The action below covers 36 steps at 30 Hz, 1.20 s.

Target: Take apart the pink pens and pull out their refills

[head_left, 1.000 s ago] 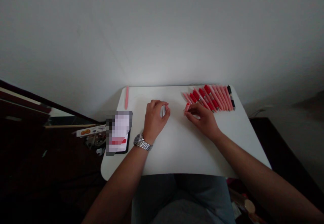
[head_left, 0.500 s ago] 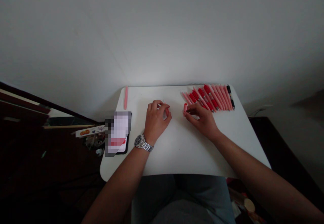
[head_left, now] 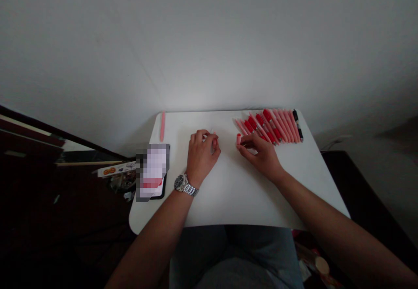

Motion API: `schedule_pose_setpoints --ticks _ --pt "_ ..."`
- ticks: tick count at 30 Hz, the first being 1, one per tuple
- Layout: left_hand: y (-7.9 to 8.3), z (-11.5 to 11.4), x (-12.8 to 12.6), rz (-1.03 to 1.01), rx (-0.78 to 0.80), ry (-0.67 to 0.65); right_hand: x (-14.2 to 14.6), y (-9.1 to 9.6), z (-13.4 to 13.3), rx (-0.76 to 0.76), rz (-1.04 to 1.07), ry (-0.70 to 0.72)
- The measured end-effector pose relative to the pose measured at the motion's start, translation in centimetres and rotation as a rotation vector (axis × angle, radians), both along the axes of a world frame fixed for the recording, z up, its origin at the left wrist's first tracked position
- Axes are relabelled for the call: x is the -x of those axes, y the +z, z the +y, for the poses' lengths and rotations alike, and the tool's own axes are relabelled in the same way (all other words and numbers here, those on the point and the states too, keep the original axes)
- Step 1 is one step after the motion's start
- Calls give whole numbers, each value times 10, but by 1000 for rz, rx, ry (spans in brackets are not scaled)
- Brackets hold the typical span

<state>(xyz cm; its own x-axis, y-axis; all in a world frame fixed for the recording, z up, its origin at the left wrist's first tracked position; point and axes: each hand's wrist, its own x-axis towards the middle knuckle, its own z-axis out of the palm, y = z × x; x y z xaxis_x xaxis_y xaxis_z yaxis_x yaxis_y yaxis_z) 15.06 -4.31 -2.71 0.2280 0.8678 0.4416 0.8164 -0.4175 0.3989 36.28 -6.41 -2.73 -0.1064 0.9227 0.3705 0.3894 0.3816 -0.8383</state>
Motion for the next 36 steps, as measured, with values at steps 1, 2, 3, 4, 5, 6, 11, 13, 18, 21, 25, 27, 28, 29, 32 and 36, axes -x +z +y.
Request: schedule_pose_setpoints --ticks 1,2,3,4,5,6,11,13,18,21,25,27,28,29,32,36 --pt "0 0 0 -1 0 4 0 0 0 0 0 -1" --pt "0 0 0 0 2 8 0 1 0 1 1 -2" --pt "0 0 0 2 2 11 0 1 0 3 1 -2" --pt "0 0 1 7 3 10 0 1 0 7 1 -2" --pt "0 0 1 12 2 10 0 1 0 9 1 -3" --pt "0 0 1 16 1 12 0 0 0 11 2 -2" --pt "0 0 1 10 -10 10 0 -2 0 16 11 0" --pt "-1 0 2 5 -8 2 0 -1 0 18 8 0" --pt "-1 0 3 2 11 -7 1 1 -1 21 -1 -6" --pt "0 0 3 -3 26 -13 1 1 -1 14 3 -2" --pt "0 0 4 12 23 -8 0 1 0 18 6 -4" --pt "1 0 4 17 16 -10 0 1 0 21 3 -6" --pt "1 0 4 15 14 -10 0 1 0 19 2 -8" --pt "1 0 4 11 10 -11 0 1 0 17 2 -8" --pt "1 0 4 0 8 -8 0 1 0 14 5 -6" --pt "0 0 5 -4 23 -15 0 -1 0 12 12 -5"
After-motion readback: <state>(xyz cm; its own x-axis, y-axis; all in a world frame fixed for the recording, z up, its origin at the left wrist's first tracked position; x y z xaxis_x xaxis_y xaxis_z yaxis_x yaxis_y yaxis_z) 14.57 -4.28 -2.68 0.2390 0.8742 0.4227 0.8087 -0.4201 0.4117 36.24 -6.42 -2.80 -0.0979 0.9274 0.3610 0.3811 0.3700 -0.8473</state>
